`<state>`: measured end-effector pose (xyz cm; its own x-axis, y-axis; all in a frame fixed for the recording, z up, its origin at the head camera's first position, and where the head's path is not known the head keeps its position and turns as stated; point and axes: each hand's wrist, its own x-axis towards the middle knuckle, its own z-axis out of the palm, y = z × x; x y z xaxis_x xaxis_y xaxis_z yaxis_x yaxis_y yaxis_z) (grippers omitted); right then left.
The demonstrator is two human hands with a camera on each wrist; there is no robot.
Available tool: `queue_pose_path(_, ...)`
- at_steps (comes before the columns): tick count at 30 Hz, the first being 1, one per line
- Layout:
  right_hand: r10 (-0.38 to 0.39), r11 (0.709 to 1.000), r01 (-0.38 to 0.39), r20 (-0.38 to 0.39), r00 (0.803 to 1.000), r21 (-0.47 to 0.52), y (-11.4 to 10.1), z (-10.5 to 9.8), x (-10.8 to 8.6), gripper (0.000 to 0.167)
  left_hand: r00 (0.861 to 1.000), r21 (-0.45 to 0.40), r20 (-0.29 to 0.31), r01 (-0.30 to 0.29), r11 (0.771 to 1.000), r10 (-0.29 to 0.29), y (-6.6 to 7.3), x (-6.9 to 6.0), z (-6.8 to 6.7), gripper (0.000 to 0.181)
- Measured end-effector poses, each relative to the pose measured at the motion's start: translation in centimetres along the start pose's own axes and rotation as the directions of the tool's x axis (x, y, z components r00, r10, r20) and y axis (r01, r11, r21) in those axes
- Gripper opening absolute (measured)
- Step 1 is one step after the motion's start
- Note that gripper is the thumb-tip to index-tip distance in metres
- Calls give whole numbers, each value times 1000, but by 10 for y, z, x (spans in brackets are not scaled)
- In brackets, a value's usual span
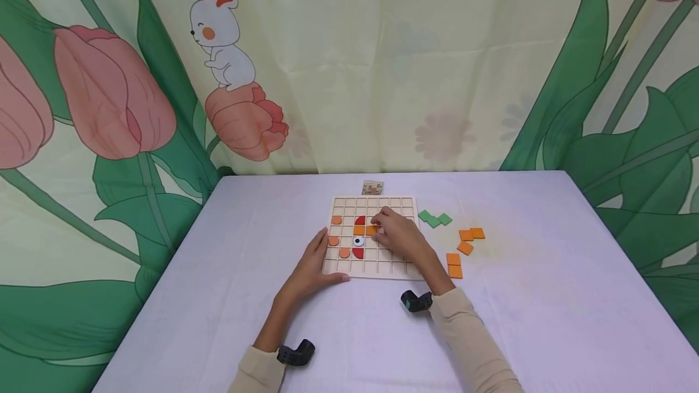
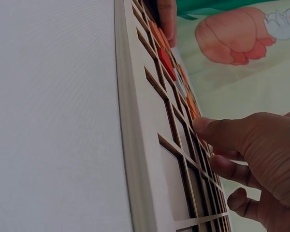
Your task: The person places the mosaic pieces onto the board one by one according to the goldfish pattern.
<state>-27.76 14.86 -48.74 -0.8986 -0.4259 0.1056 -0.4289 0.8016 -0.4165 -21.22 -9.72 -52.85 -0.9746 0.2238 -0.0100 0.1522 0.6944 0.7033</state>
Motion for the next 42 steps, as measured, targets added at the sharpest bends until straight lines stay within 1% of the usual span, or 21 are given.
queue_pose_path(9, 27, 1000, -27, -64, 998, -7, 8, -18, -9, 30, 1000, -10, -11, -22, 1000, 22, 3, -1, -2, 124)
queue_pose_path(16, 58, 998, -57, -95, 994, 12, 23, -34, -30, 26, 999, -16, -14, -30, 999, 30, 2, -1, -1, 124)
queue_pose_path(21, 111, 994, -110, -121, 987, 14, 39, -44, -46, 24, 1000, -17, -8, -19, 1000, 19, 1, -1, 0, 124)
queue_pose_path(23, 143, 990, -141, -117, 983, 19, 47, -48, -52, 25, 1000, -10, -3, -17, 1000, 17, 0, -1, 0, 124)
queue_pose_path(27, 214, 977, -211, -105, 971, 40, 61, -57, -63, 26, 999, -7, -12, -41, 999, 41, 0, 0, 0, 123)
queue_pose_path(30, 252, 967, -247, -91, 963, 61, 71, -62, -71, 26, 999, -11, -17, -52, 999, 52, 0, 0, 0, 122)
queue_pose_path(37, 298, 954, -296, -39, 954, 53, 90, -69, -88, 31, 1000, -11, -13, -25, 1000, 25, 1, -2, -1, 124)
queue_pose_path(42, 317, 948, -317, -12, 948, 28, 98, -74, -94, 32, 999, -9, -14, -35, 999, 35, 1, -2, -1, 124)
